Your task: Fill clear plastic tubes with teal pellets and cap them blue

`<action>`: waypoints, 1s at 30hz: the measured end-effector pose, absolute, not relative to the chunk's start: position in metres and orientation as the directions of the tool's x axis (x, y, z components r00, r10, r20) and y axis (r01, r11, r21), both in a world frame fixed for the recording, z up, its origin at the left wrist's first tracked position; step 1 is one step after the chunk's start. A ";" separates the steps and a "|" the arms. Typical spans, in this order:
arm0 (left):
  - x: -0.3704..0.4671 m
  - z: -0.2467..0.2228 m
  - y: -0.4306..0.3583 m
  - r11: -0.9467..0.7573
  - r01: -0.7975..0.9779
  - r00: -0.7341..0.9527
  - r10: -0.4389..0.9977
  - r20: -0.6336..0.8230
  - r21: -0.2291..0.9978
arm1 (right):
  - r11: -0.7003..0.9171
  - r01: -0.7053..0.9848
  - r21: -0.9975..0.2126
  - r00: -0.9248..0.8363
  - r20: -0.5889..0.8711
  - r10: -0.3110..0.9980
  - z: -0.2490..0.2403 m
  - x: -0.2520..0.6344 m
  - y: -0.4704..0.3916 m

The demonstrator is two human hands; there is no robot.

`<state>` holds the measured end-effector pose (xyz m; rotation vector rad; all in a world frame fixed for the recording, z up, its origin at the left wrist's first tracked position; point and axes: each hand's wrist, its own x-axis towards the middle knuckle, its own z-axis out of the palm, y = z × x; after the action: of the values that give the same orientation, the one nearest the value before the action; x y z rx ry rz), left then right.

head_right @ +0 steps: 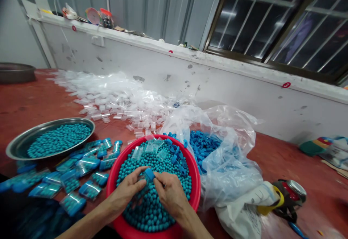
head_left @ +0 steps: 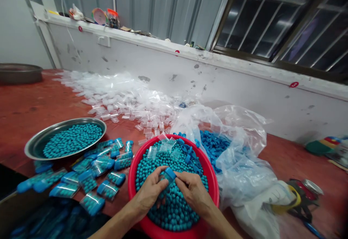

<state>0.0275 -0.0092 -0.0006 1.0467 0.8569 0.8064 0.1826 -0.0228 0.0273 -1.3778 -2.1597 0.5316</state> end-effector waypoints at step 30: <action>0.032 0.000 -0.011 0.298 -0.095 0.426 0.874 -0.232 0.950 | 0.454 0.696 -0.557 -0.353 0.285 0.891 0.014 0.190 -0.026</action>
<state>0.0321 -0.0111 0.0002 1.0686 0.9078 0.7777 0.1903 -0.0256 0.0142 -1.3203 -2.1533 0.4627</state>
